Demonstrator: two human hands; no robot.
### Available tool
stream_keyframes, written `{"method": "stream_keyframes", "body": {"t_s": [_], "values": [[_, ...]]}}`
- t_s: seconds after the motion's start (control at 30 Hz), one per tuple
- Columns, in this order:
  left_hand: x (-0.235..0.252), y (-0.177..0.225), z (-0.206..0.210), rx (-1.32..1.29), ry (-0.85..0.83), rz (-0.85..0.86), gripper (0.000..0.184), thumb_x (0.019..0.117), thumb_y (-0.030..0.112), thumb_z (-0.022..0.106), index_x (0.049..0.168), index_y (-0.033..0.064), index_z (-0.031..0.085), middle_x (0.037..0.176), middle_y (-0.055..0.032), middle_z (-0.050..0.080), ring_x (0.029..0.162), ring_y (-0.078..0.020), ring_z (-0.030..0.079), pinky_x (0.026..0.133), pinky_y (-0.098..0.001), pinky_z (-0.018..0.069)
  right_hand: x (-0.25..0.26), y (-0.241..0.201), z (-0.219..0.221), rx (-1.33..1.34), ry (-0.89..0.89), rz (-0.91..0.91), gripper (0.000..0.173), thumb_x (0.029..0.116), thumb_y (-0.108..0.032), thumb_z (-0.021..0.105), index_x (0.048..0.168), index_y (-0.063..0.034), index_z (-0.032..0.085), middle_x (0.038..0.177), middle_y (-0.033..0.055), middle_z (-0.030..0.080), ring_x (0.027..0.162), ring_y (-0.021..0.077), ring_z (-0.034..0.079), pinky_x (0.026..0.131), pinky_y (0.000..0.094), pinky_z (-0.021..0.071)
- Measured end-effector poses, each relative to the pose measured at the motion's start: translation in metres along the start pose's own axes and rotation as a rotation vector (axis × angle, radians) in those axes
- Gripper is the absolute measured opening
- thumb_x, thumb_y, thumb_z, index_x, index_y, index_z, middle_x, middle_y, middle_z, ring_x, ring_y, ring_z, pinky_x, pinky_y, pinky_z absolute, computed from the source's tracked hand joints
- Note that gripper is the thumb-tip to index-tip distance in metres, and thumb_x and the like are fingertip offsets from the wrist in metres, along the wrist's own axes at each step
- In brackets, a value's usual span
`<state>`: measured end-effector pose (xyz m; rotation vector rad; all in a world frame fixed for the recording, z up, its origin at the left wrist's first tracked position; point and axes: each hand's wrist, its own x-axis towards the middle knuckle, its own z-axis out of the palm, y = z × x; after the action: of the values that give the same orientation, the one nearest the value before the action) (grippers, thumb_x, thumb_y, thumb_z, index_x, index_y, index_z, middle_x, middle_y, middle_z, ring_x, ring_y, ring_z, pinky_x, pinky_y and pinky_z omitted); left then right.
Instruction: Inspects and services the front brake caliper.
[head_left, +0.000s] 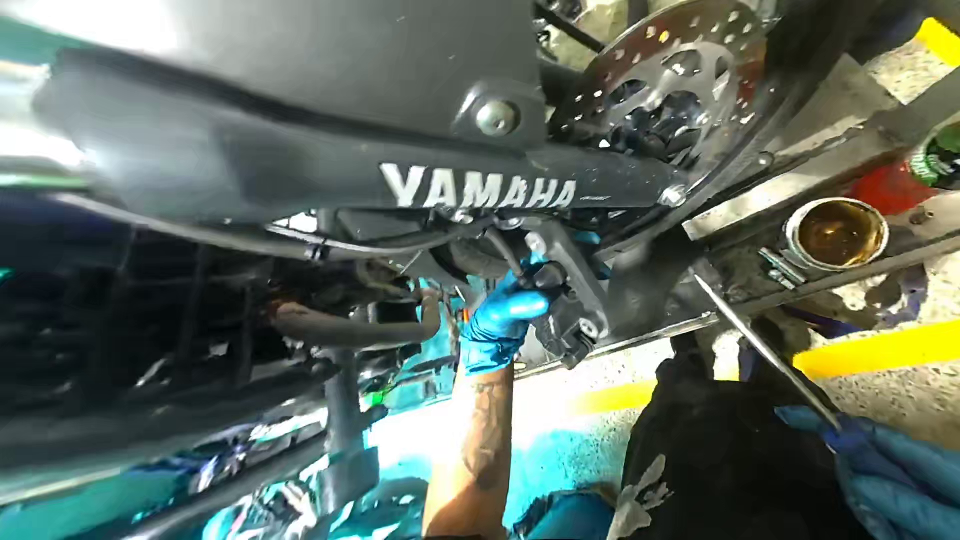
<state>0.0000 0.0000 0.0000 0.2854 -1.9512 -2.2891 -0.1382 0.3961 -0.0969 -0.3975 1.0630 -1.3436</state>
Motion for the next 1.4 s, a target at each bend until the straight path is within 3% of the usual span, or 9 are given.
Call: {"method": "stream_keyframes", "body": {"t_s": [0.1,0.23,0.37,0.47,0.63,0.7,0.8,0.97,1.4], "values": [[-0.015,0.021,-0.010,0.173,0.178,-0.312,0.052,0.0815,0.043,0.078,0.128,0.0240,0.063,0.105,0.0118,0.073,0.090,0.0021,0.068,0.079,-0.0201,0.0584,0.008,0.002,-0.002,-0.124,-0.029,0.067,0.046,0.1006,-0.019,0.059,0.145,-0.0080,0.052,0.089,-0.0017,0.066,0.061,0.0089,0.060,0.053,0.0297,0.0536],[-0.011,0.033,-0.009,0.385,0.282,-0.440,0.065,0.0879,0.033,0.069,0.146,0.0129,0.048,0.117,0.0010,0.068,0.101,-0.0068,0.066,0.088,-0.0284,0.0575,0.010,-0.003,0.015,-0.303,0.007,0.103,0.048,0.0994,-0.020,0.063,0.144,-0.0051,0.053,0.097,0.0011,0.069,0.066,0.0080,0.062,0.058,0.0299,0.0555],[-0.022,-0.001,-0.005,-0.033,0.243,-0.224,0.060,0.0887,0.068,0.062,0.125,0.0202,0.060,0.102,0.0055,0.073,0.090,-0.0054,0.070,0.078,-0.0254,0.0606,0.005,-0.004,0.051,-0.300,0.011,0.011,0.047,0.0991,-0.022,0.065,0.143,-0.0067,0.055,0.099,-0.0028,0.070,0.066,0.0037,0.061,0.057,0.0256,0.0547],[-0.017,-0.034,0.020,-0.470,0.285,-0.193,0.053,0.0947,0.071,0.047,0.106,0.0230,0.067,0.091,0.0003,0.075,0.082,-0.0102,0.073,0.070,-0.0298,0.0624,-0.002,0.005,0.084,-0.336,0.015,-0.046,0.048,0.0981,-0.029,0.067,0.139,-0.0058,0.060,0.102,0.0001,0.071,0.072,0.0043,0.064,0.063,0.0267,0.0574],[-0.020,-0.032,0.033,-0.533,0.346,-0.259,0.048,0.0998,0.065,0.045,0.117,0.0250,0.066,0.097,0.0044,0.073,0.087,-0.0067,0.072,0.075,-0.0267,0.0621,-0.005,0.026,0.143,-0.497,0.259,-0.072,0.044,0.0989,-0.024,0.068,0.136,-0.0016,0.063,0.116,0.0063,0.073,0.095,0.0054,0.068,0.087,0.0281,0.0574],[-0.020,-0.043,0.016,-0.553,0.326,-0.205,0.043,0.1034,0.054,0.046,0.121,0.0185,0.064,0.101,-0.0016,0.073,0.090,-0.0123,0.072,0.078,-0.0326,0.0624,0.001,0.034,0.169,-0.604,0.408,-0.109,0.046,0.1045,-0.027,0.057,0.137,0.0051,0.058,0.115,0.0135,0.073,0.090,0.0101,0.070,0.083,0.0333,0.0587],[-0.020,-0.116,-0.029,-0.698,-0.155,0.214,0.049,0.1110,0.038,0.041,0.148,0.0052,0.045,0.132,-0.0172,0.061,0.119,-0.0269,0.063,0.099,-0.0477,0.0557,0.008,0.044,0.198,-0.499,0.498,-0.116,0.050,0.1107,-0.026,0.037,0.146,0.0090,0.045,0.103,0.0093,0.069,0.074,0.0080,0.062,0.065,0.0297,0.0559],[-0.041,-0.032,0.023,-0.738,0.404,-0.107,0.015,0.1025,0.022,0.057,0.108,0.0115,0.066,0.092,-0.0040,0.069,0.081,-0.0116,0.068,0.073,-0.0293,0.0598,0.006,0.054,0.215,-0.431,0.551,-0.235,0.028,0.1064,-0.016,0.050,0.131,-0.0012,0.055,0.092,-0.0007,0.066,0.073,0.0054,0.063,0.064,0.0271,0.0576],[-0.029,-0.038,0.054,-0.647,0.566,-0.073,0.026,0.1045,0.035,0.052,0.111,0.0138,0.066,0.090,-0.0025,0.068,0.080,-0.0107,0.066,0.069,-0.0277,0.0570,0.001,0.028,0.214,-0.522,0.436,-0.066,0.040,0.1043,-0.017,0.052,0.139,0.0022,0.050,0.097,0.0055,0.069,0.063,0.0095,0.061,0.053,0.0294,0.0532]]}}
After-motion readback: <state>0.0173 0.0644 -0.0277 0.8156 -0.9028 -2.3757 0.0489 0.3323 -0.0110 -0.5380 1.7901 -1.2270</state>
